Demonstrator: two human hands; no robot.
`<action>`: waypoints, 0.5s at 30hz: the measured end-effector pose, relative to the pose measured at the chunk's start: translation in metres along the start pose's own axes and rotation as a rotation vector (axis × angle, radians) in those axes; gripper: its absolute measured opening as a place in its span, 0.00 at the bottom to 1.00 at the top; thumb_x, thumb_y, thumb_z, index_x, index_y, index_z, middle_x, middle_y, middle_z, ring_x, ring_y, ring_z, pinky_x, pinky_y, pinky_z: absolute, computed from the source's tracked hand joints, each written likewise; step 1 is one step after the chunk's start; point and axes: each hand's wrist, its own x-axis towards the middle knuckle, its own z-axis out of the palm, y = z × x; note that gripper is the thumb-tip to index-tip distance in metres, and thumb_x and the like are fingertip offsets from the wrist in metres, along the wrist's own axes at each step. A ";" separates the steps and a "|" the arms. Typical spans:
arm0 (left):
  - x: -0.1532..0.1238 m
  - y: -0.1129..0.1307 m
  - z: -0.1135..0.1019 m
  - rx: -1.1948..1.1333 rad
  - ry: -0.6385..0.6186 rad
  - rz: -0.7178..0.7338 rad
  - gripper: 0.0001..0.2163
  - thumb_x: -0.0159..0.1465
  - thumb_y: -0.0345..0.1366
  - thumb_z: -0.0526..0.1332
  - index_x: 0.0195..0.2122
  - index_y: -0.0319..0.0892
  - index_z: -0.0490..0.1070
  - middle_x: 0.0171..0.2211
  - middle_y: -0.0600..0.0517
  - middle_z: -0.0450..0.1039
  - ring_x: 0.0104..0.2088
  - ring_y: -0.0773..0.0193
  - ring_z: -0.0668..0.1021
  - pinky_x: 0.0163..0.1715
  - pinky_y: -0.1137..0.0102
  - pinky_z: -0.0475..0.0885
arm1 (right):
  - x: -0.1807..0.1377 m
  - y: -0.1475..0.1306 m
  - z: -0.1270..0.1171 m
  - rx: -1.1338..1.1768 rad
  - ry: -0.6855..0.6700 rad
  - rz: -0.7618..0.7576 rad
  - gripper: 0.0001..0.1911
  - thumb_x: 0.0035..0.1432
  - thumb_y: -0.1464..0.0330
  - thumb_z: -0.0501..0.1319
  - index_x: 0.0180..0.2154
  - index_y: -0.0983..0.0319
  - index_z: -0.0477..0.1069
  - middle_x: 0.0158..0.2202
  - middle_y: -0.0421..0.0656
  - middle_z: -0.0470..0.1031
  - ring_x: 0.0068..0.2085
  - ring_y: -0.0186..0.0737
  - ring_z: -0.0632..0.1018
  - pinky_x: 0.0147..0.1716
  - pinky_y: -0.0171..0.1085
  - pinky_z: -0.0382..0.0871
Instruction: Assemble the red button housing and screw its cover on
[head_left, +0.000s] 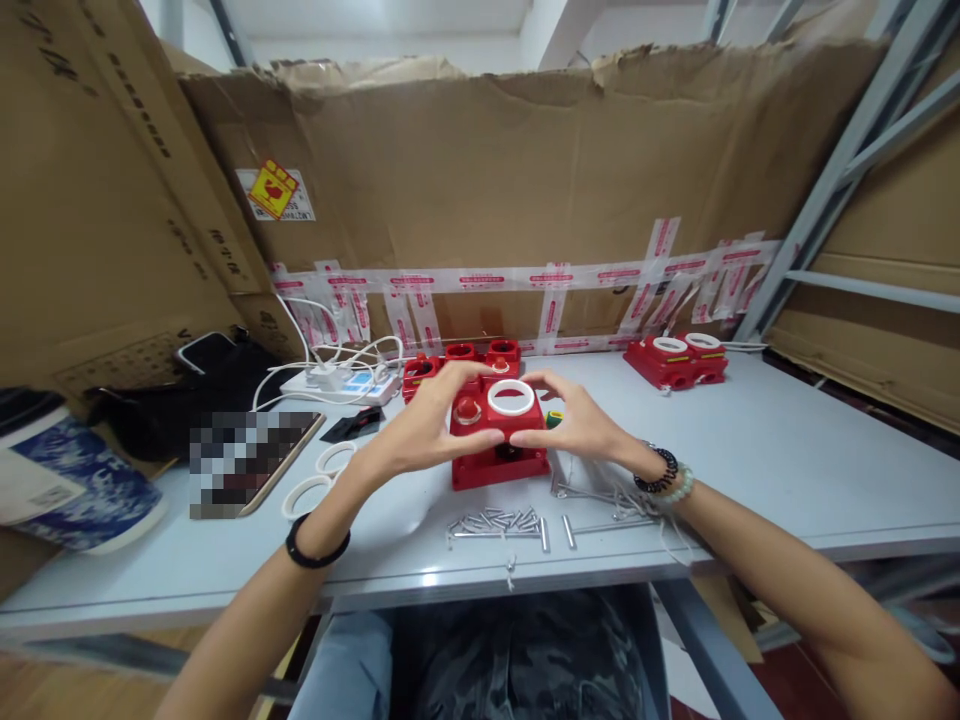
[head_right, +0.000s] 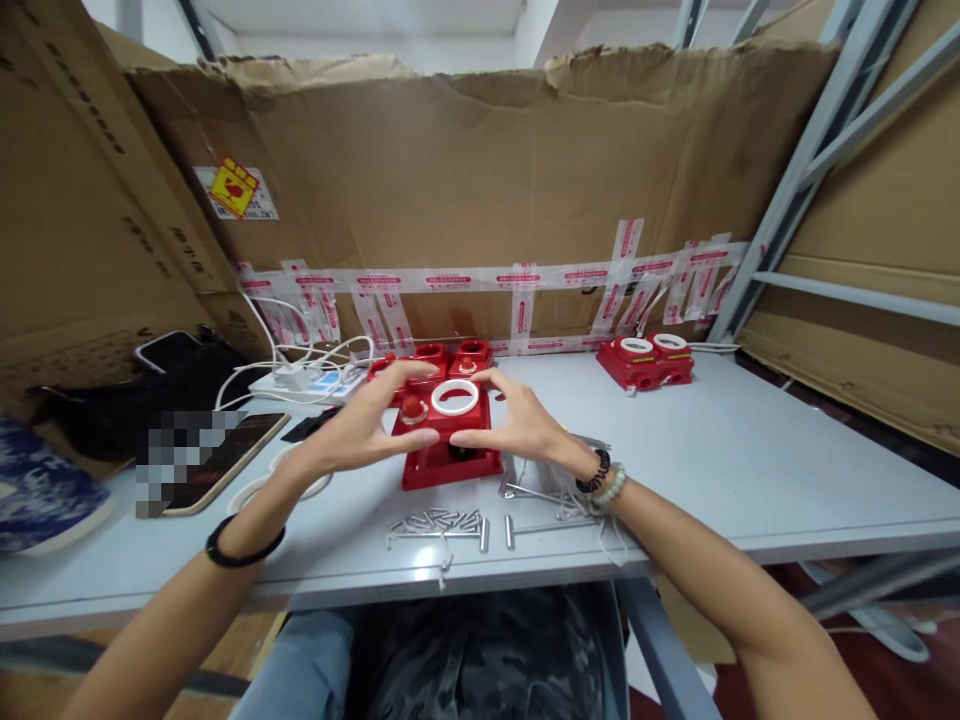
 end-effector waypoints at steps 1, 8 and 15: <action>0.000 0.000 0.003 -0.011 -0.077 0.006 0.28 0.59 0.48 0.64 0.57 0.48 0.57 0.58 0.45 0.62 0.56 0.51 0.68 0.54 0.57 0.64 | -0.001 0.000 0.001 -0.013 -0.018 0.001 0.34 0.41 0.55 0.71 0.48 0.60 0.66 0.49 0.47 0.74 0.47 0.46 0.76 0.48 0.48 0.69; 0.002 -0.007 0.017 -0.100 -0.208 0.033 0.28 0.61 0.46 0.62 0.61 0.47 0.55 0.59 0.45 0.64 0.56 0.52 0.70 0.54 0.59 0.66 | -0.006 -0.004 0.000 -0.139 -0.116 -0.132 0.40 0.44 0.54 0.69 0.56 0.57 0.59 0.59 0.50 0.65 0.59 0.49 0.67 0.57 0.51 0.62; 0.003 -0.010 0.019 -0.084 -0.214 0.025 0.28 0.60 0.45 0.63 0.59 0.45 0.56 0.57 0.44 0.66 0.52 0.52 0.73 0.50 0.61 0.68 | -0.007 -0.003 0.000 -0.323 -0.118 -0.256 0.24 0.48 0.56 0.67 0.47 0.56 0.71 0.62 0.49 0.59 0.63 0.50 0.60 0.60 0.53 0.56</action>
